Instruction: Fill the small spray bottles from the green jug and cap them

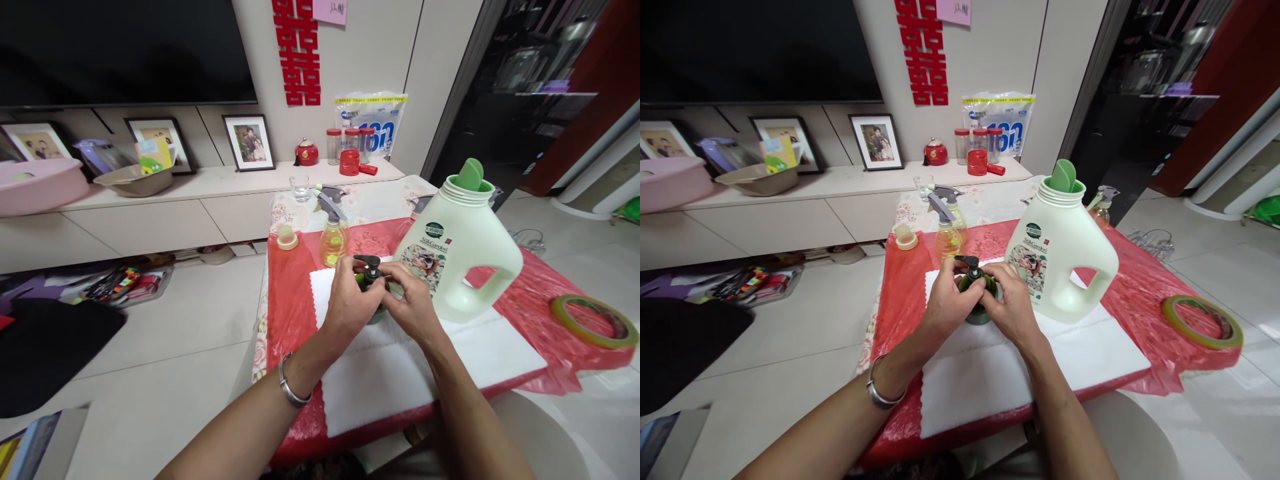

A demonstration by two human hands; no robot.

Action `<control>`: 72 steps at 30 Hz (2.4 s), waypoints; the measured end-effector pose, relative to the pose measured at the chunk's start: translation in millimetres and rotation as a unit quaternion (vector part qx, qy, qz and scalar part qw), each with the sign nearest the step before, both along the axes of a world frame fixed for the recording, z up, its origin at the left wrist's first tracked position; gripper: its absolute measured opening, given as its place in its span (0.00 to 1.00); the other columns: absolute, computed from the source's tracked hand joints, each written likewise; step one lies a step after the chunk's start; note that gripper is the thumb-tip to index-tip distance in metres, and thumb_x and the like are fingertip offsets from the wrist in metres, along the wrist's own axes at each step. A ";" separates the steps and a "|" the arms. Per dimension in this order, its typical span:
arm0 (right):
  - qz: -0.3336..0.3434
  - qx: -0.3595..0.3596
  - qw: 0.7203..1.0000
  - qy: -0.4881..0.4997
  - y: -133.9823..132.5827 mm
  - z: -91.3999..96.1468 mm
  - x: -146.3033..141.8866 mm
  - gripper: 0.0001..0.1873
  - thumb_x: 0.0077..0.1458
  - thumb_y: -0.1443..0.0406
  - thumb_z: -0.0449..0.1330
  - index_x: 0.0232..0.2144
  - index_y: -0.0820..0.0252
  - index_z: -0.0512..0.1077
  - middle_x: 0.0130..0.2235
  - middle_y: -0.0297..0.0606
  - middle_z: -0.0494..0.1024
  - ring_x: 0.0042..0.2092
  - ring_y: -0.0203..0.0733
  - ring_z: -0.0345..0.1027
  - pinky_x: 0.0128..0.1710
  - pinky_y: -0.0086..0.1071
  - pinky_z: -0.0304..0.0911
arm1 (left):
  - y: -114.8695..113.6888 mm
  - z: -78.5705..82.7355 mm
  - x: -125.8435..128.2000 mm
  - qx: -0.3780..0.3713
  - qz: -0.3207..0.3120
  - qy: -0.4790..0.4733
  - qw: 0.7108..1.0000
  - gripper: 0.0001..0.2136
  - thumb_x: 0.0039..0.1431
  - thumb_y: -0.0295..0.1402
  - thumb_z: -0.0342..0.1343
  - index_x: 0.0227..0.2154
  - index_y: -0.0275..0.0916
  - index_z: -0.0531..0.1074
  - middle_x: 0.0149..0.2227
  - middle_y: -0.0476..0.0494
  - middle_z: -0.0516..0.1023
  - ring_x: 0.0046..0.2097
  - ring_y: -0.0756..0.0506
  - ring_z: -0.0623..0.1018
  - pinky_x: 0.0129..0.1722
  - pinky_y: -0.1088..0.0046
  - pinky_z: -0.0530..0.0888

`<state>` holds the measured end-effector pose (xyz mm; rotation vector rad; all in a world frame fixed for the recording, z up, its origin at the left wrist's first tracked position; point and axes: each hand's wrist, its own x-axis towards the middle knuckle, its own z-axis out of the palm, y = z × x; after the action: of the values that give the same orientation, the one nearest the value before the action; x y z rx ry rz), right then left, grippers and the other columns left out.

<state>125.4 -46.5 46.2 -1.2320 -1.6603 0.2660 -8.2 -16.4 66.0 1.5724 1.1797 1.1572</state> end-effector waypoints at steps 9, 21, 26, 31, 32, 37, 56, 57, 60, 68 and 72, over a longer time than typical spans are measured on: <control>-0.034 0.012 0.999 0.012 1.3 -4.4 -1.9 0.09 0.57 0.62 0.57 0.38 0.62 0.71 0.41 0.38 0.74 0.43 0.40 0.67 0.42 0.33 0.65 | 0.3 -4.3 -1.7 0.002 0.002 -0.003 1.000 0.12 0.50 0.29 0.63 0.36 0.41 0.66 0.39 0.46 0.72 0.46 0.43 0.75 0.48 0.64 0.71; -0.032 0.009 0.999 0.008 0.1 -2.5 -4.4 0.10 0.57 0.62 0.56 0.39 0.61 0.73 0.42 0.40 0.74 0.45 0.42 0.68 0.44 0.35 0.66 | -1.8 -1.3 0.5 -0.023 0.008 0.003 1.000 0.10 0.50 0.27 0.61 0.36 0.40 0.68 0.38 0.46 0.73 0.48 0.41 0.76 0.47 0.62 0.72; -0.050 0.004 0.999 0.016 0.8 -4.7 -5.9 0.09 0.56 0.62 0.57 0.37 0.61 0.72 0.41 0.39 0.74 0.44 0.41 0.68 0.44 0.34 0.66 | -2.9 -2.9 0.5 -0.024 -0.006 -0.021 0.999 0.10 0.51 0.26 0.59 0.37 0.40 0.69 0.38 0.46 0.73 0.47 0.42 0.76 0.47 0.63 0.73; -0.047 0.000 0.999 0.010 -0.5 -4.0 -7.2 0.10 0.56 0.62 0.57 0.39 0.61 0.71 0.42 0.39 0.73 0.44 0.41 0.67 0.44 0.33 0.66 | -2.2 -4.3 0.3 -0.020 -0.008 -0.017 1.000 0.10 0.52 0.26 0.58 0.38 0.40 0.70 0.39 0.45 0.74 0.49 0.42 0.76 0.49 0.62 0.73; -0.045 -0.001 0.999 0.007 -0.9 -3.8 -7.2 0.10 0.57 0.62 0.57 0.39 0.60 0.71 0.42 0.39 0.73 0.45 0.41 0.67 0.44 0.34 0.66 | -2.2 -3.9 0.4 -0.019 -0.008 -0.013 1.000 0.10 0.52 0.26 0.58 0.38 0.40 0.70 0.39 0.45 0.74 0.49 0.41 0.76 0.49 0.61 0.72; -0.046 0.005 0.999 -0.001 -0.9 -4.8 -5.9 0.10 0.57 0.62 0.56 0.39 0.61 0.71 0.42 0.40 0.73 0.45 0.42 0.67 0.44 0.34 0.65 | -3.2 -1.7 -0.7 -0.030 -0.007 -0.014 0.999 0.11 0.51 0.26 0.60 0.39 0.40 0.70 0.40 0.45 0.76 0.48 0.42 0.77 0.49 0.62 0.73; -0.078 0.062 0.994 -0.050 -1.1 0.1 -11.5 0.15 0.62 0.54 0.63 0.42 0.59 0.72 0.41 0.39 0.73 0.43 0.43 0.66 0.44 0.36 0.62 | -3.1 -34.7 -27.1 -0.039 -0.069 -0.063 0.995 0.16 0.69 0.34 0.42 0.48 0.41 0.75 0.52 0.41 0.78 0.57 0.43 0.75 0.63 0.60 0.67; -0.080 0.062 0.993 -0.055 -1.5 1.4 -11.7 0.15 0.62 0.54 0.64 0.41 0.60 0.72 0.40 0.39 0.72 0.42 0.42 0.65 0.43 0.35 0.61 | -3.2 -36.3 -27.4 -0.044 -0.068 -0.065 0.995 0.16 0.69 0.34 0.42 0.48 0.41 0.75 0.53 0.41 0.78 0.57 0.44 0.75 0.62 0.60 0.67; -0.076 0.055 0.994 -0.064 -3.5 5.7 -10.3 0.13 0.63 0.56 0.63 0.39 0.61 0.71 0.37 0.37 0.71 0.37 0.38 0.64 0.37 0.31 0.58 | -3.6 -38.7 -28.8 -0.053 -0.073 -0.073 0.993 0.16 0.70 0.36 0.41 0.48 0.41 0.74 0.52 0.41 0.79 0.56 0.44 0.76 0.60 0.61 0.69; -0.070 0.038 0.996 -0.042 -7.0 6.8 3.3 0.14 0.62 0.56 0.62 0.36 0.63 0.70 0.33 0.34 0.67 0.35 0.34 0.60 0.37 0.29 0.55 | -1.2 -46.3 -28.7 -0.080 -0.085 -0.090 0.989 0.18 0.69 0.39 0.44 0.49 0.36 0.74 0.52 0.36 0.79 0.55 0.40 0.76 0.60 0.59 0.68; -0.062 0.022 0.998 -0.007 -8.1 3.3 11.6 0.15 0.63 0.55 0.62 0.39 0.63 0.71 0.36 0.34 0.69 0.36 0.34 0.61 0.39 0.29 0.57 | -0.5 -46.9 -30.4 -0.092 -0.084 -0.098 0.987 0.17 0.68 0.40 0.46 0.49 0.37 0.75 0.52 0.36 0.79 0.55 0.38 0.75 0.61 0.57 0.67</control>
<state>137.0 -54.6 49.4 -1.3018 -1.5857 0.1442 -38.6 -16.9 19.1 1.3579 0.9751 1.0357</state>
